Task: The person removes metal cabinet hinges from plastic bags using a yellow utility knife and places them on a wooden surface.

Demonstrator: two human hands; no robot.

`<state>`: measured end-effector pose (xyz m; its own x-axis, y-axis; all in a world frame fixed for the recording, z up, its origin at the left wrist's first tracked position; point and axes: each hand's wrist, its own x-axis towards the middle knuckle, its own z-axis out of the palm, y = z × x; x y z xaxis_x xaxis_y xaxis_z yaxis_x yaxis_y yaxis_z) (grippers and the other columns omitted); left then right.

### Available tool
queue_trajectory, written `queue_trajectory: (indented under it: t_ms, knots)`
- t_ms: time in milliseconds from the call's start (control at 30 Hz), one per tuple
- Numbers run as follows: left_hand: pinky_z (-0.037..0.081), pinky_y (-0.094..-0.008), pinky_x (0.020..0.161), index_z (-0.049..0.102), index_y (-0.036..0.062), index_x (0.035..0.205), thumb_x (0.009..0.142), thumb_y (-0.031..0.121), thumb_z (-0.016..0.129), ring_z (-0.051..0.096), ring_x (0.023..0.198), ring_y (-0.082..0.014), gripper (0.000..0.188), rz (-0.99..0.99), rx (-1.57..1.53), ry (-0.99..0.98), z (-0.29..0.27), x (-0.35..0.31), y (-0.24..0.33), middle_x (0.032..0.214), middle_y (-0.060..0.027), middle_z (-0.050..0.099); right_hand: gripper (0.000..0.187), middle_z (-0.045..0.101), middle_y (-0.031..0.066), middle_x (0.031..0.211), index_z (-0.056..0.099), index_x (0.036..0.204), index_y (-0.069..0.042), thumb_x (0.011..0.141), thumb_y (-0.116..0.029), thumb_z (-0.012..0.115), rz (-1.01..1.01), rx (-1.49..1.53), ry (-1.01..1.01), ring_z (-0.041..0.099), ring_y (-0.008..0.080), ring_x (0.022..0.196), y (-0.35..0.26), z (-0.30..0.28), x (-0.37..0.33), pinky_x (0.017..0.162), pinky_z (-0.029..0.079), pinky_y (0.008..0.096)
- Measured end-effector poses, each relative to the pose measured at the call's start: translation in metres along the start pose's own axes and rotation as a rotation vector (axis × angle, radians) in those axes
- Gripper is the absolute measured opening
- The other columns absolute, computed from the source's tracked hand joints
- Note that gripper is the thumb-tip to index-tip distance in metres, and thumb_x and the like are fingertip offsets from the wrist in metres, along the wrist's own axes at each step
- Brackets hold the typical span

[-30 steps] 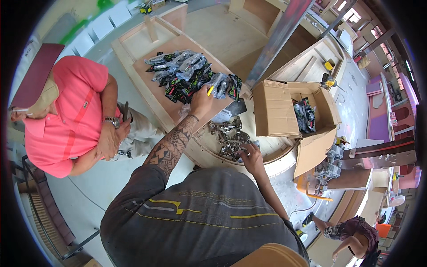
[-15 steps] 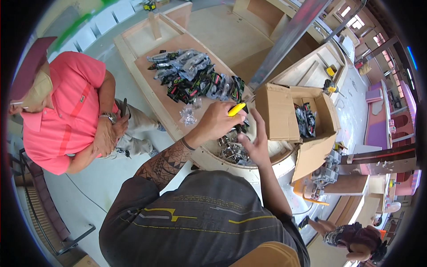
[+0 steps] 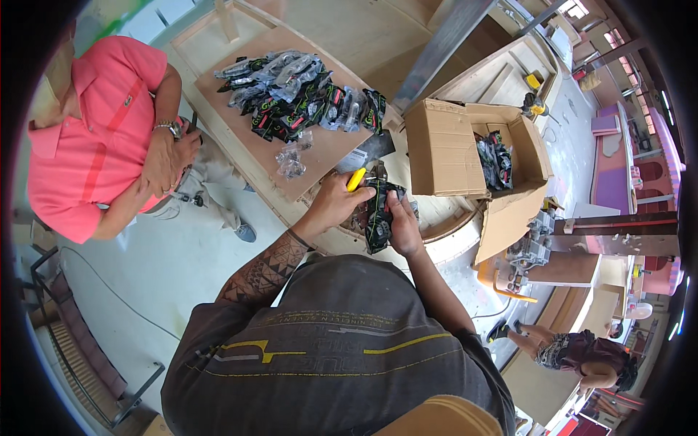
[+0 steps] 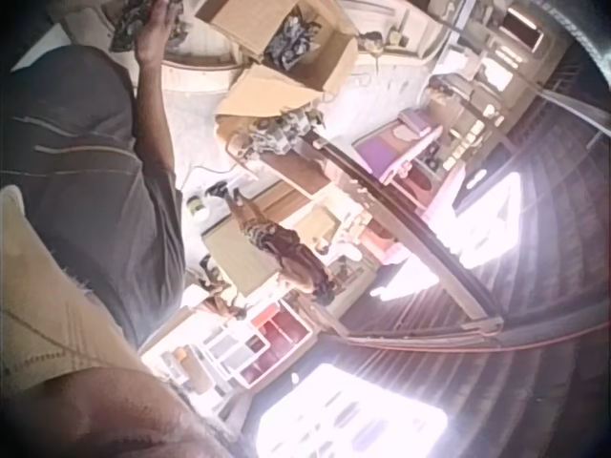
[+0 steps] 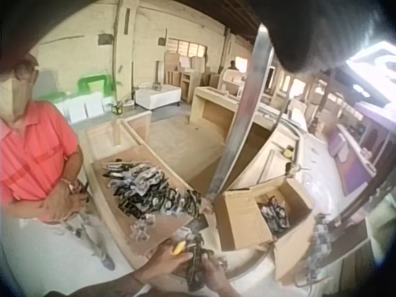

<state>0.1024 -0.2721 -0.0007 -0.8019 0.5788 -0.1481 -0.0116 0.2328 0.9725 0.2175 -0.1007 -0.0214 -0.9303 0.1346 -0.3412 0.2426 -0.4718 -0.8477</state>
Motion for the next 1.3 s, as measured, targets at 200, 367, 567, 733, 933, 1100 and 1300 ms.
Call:
queue_trajectory:
  t_ms: [200,367,567,733,933,1100,1300]
  knots:
    - [0.055,-0.0409,0.074,0.072,-0.0005,0.107,0.093,0.033,0.077,0.071,0.077,-0.0276,0.037,0.085,0.133,-0.095,0.01,-0.009,0.012,0.084,-0.0171,0.073,0.013,0.059,-0.0065,0.084,0.071,0.106,-0.008,0.107,-0.019,0.064,-0.182,0.127,0.205,0.045,0.0039,0.071,0.005,-0.012,-0.014,0.065,0.039,0.0213]
    - [0.055,-0.0422,0.085,0.055,0.0001,0.127,0.103,0.033,0.066,0.071,0.096,-0.0307,0.042,0.366,0.329,-0.065,0.026,-0.029,0.003,0.105,-0.0163,0.072,0.008,0.06,-0.0054,0.084,0.068,0.105,-0.005,0.105,-0.013,0.068,-0.34,-0.184,0.423,0.05,0.0039,0.076,-0.003,-0.023,-0.034,0.069,0.042,0.0209]
    - [0.053,-0.0548,0.086,0.047,-0.0009,0.12,0.111,0.03,0.05,0.066,0.106,-0.0489,0.032,0.309,0.488,-0.287,0.033,-0.034,0.013,0.114,-0.0321,0.067,0.008,0.063,-0.0037,0.086,0.067,0.104,-0.004,0.104,-0.012,0.068,-0.414,-0.312,0.456,0.053,0.0042,0.078,0.001,-0.034,-0.045,0.071,0.044,0.0214]
    - [0.054,-0.0552,0.084,0.049,-0.0008,0.119,0.111,0.03,0.051,0.068,0.102,-0.048,0.032,0.338,0.546,-0.311,0.036,-0.036,0.019,0.107,-0.0296,0.07,0.011,0.064,-0.0022,0.085,0.067,0.104,-0.002,0.105,-0.013,0.068,-0.454,-0.41,0.511,0.055,0.0064,0.079,0.002,-0.039,-0.048,0.074,0.046,0.0238]
    - [0.055,-0.0531,0.081,0.051,0.0002,0.119,0.111,0.032,0.049,0.069,0.099,-0.0448,0.032,0.357,0.624,-0.336,0.043,-0.038,0.021,0.104,-0.027,0.07,0.012,0.067,0.0021,0.083,0.067,0.103,-0.002,0.104,-0.013,0.069,-0.481,-0.532,0.538,0.057,0.0079,0.079,0.0,-0.037,-0.056,0.074,0.049,0.0269]
    - [0.056,-0.0518,0.079,0.051,0.0011,0.114,0.111,0.031,0.05,0.07,0.092,-0.0433,0.03,0.387,0.747,-0.297,0.06,-0.045,0.025,0.097,-0.0242,0.069,0.009,0.068,0.0101,0.081,0.069,0.102,-0.001,0.101,-0.01,0.071,-0.532,-0.788,0.582,0.061,0.0125,0.072,-0.011,-0.034,-0.071,0.07,0.051,0.0307]
    - [0.058,-0.0506,0.074,0.053,0.001,0.109,0.11,0.03,0.051,0.071,0.089,-0.0406,0.029,0.427,0.755,-0.252,0.086,-0.045,0.02,0.095,-0.0242,0.068,0.014,0.071,0.0134,0.087,0.071,0.1,0.0,0.088,0.003,0.076,-0.773,-1.196,0.522,0.065,0.0336,0.081,-0.032,-0.039,-0.095,0.075,0.053,0.0429]
